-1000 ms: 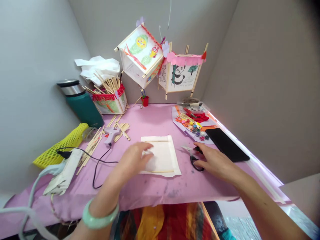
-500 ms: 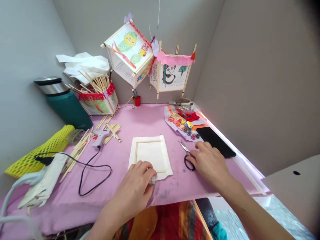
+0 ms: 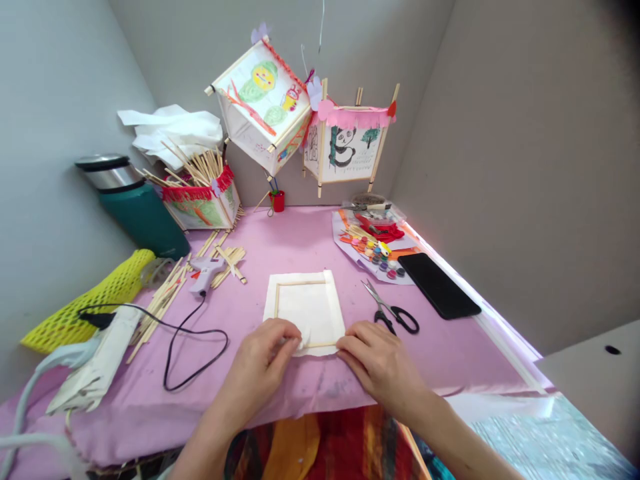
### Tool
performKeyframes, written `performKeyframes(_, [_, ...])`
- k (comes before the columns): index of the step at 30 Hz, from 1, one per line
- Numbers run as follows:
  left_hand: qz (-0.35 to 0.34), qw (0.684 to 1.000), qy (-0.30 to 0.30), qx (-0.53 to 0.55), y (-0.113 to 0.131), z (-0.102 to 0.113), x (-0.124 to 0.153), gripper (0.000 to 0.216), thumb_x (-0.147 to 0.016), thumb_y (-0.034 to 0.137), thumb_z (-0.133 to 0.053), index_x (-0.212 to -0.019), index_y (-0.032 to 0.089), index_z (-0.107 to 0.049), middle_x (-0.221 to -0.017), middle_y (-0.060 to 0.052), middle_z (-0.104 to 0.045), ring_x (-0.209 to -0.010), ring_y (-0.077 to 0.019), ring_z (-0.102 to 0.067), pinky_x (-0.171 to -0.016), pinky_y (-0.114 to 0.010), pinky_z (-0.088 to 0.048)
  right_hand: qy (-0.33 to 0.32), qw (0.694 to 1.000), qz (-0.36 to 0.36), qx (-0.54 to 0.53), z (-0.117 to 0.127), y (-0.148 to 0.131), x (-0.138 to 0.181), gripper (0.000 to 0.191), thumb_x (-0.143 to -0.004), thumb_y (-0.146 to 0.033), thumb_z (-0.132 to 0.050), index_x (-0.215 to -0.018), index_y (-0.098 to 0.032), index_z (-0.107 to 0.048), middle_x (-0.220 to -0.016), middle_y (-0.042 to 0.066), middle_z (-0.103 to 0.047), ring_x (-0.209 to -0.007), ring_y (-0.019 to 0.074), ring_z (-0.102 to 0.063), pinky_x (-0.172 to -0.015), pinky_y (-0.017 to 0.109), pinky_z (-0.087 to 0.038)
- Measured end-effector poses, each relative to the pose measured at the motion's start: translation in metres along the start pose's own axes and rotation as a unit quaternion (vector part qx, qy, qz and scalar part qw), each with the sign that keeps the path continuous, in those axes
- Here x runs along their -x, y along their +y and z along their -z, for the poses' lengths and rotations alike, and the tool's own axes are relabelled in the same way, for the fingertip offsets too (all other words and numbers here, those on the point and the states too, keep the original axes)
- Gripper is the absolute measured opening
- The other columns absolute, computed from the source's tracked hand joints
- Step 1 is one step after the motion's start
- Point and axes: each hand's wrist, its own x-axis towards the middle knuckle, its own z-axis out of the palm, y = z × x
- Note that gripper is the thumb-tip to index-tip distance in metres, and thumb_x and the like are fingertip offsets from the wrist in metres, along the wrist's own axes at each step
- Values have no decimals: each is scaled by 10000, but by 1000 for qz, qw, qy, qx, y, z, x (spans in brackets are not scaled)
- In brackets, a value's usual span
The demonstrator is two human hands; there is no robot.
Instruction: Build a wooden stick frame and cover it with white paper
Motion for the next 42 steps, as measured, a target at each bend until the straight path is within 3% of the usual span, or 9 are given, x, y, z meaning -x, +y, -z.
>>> performKeyframes(6, [108, 973, 202, -15, -16, 34, -19, 171, -896, 354, -445, -902, 216, -546, -625, 32, -614, -624, -160, -626, -663, -284, -482, 1, 1000, -3, -17, 0, 3, 1, 216, -947, -169, -436, -867, -176, -637, -809, 59, -577, -767, 169, -517, -692, 288, -404])
performKeyframes(8, [101, 943, 301, -102, -25, 52, -29, 160, -881, 316, -463, -969, 216, -550, -755, -7, -661, -747, -192, -653, -771, -343, -499, -1, 1000, -6, -24, 0, 2, 1, 209, -944, -164, -439, -868, -176, -632, -810, 59, -575, -769, 171, -519, -692, 291, -409])
performKeyframes(10, [71, 915, 326, -225, -30, 64, -36, 218, -835, 231, -505, -1043, 200, -562, -1088, -104, -641, -1045, -278, -601, -925, -453, -450, -4, 999, -9, -32, -1, 2, 1, 184, -938, -162, -452, -880, -174, -626, -823, 60, -577, -782, 178, -523, -699, 299, -413])
performKeyframes(13, [7, 913, 265, -309, -27, 59, -34, 334, -799, 172, -530, -1133, 165, -554, -1358, -178, -453, -1263, -362, -421, -1014, -552, -364, -4, 999, -19, -44, 0, 2, 3, 122, -922, -160, -486, -928, -170, -608, -867, 64, -586, -821, 191, -530, -729, 318, -422])
performKeyframes(17, [-124, 976, 54, -171, -5, 14, -12, 257, -842, 186, -530, -1097, 197, -565, -1090, -93, -608, -1053, -234, -542, -911, -404, -473, -6, 997, -42, -61, 3, 4, 5, 96, -892, -165, -544, -981, -172, -576, -927, 65, -589, -872, 205, -529, -765, 338, -429])
performKeyframes(19, [-129, 983, -34, -127, 5, -9, -2, 224, -802, 166, -595, -1022, 205, -593, -1021, -64, -615, -977, -217, -539, -853, -376, -481, -14, 996, -55, -64, 6, 4, 5, 94, -885, -161, -551, -975, -177, -570, -934, 63, -584, -881, 208, -523, -773, 343, -429])
performKeyframes(24, [-93, 983, -35, -156, 12, -33, 0, 162, -834, 139, -545, -965, 204, -615, -947, -58, -593, -908, -225, -513, -808, -407, -445, -25, 997, -56, -50, 9, 1, 3, 87, -893, -152, -528, -954, -179, -584, -919, 61, -579, -871, 201, -521, -771, 338, -429])
performKeyframes(32, [-86, 982, -34, -166, 11, -33, -9, 225, -901, 140, -429, -854, 189, -644, -866, -57, -590, -853, -211, -515, -765, -384, -422, -12, 999, -41, -30, 4, 2, -3, 164, -922, -134, -469, -860, -170, -617, -858, 54, -579, -825, 180, -522, -737, 303, -418])
performKeyframes(42, [-44, 979, -65, -188, 13, -32, -22, 227, -888, 142, -400, -809, 181, -609, -827, -57, -606, -834, -225, -547, -769, -401, -417, -89, 987, -135, 16, 3, -3, -17, 203, -934, -148, -441, -785, -160, -579, -805, 40, -574, -758, 170, -542, -670, 284, -385])
